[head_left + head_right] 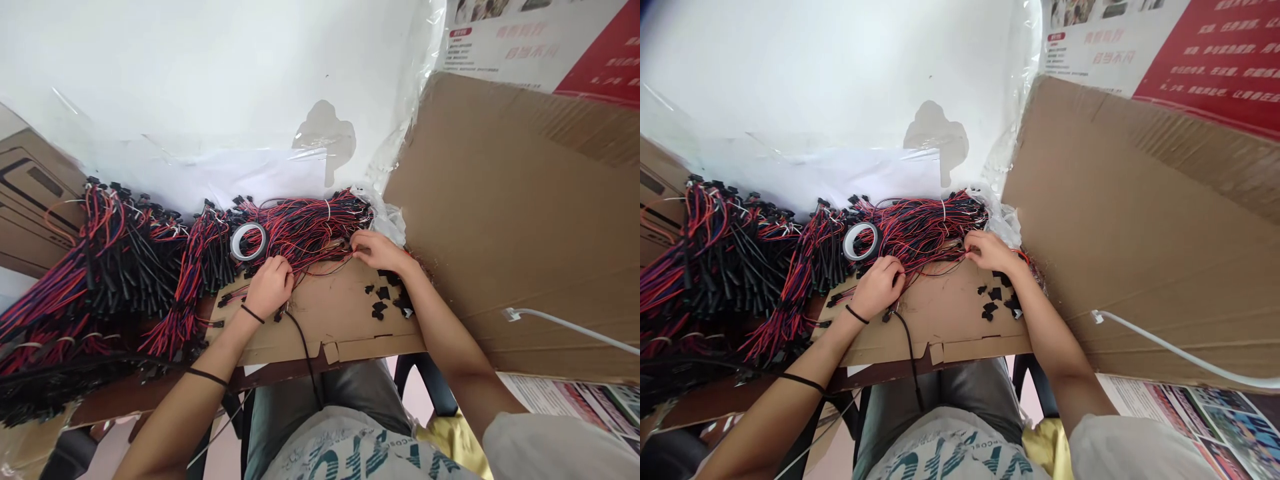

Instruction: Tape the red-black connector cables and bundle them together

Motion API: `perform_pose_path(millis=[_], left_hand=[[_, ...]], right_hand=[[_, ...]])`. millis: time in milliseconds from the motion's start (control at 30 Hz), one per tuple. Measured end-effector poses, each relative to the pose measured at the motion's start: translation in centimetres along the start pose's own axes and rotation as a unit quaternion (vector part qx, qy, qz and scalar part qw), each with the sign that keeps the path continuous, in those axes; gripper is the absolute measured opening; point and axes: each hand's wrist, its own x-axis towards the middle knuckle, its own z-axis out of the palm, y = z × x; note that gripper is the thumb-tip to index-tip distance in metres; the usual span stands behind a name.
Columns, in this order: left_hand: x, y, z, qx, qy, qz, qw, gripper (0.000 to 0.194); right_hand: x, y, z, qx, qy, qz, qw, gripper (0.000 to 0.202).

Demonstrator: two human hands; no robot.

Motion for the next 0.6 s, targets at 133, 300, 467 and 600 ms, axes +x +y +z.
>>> perform_pose_path(millis=[133, 300, 467, 600], left_hand=[[0.0, 0.1, -0.2, -0.013, 0.001, -0.004, 1.0, 0.016], [-0.1, 0.1, -0.2, -0.019, -0.004, -0.013, 1.0, 0.016], [-0.1, 0.1, -0.1, -0.015, -0.011, -0.01, 1.0, 0.015], [-0.1, 0.2, -0.1, -0.013, -0.012, -0.006, 1.0, 0.015]], right_hand=[[0.0, 0.7, -0.1, 0.023, -0.041, 0.028, 0.999, 0.017], [0.1, 0.7, -0.4, 0.072, -0.042, 0.06, 0.995, 0.023], [0.7, 0.5, 1.2, 0.137, 0.14, 0.164, 0.967, 0.02], [1.3, 0.5, 3.2, 0.199, 0.228, 0.254, 0.919, 0.019]])
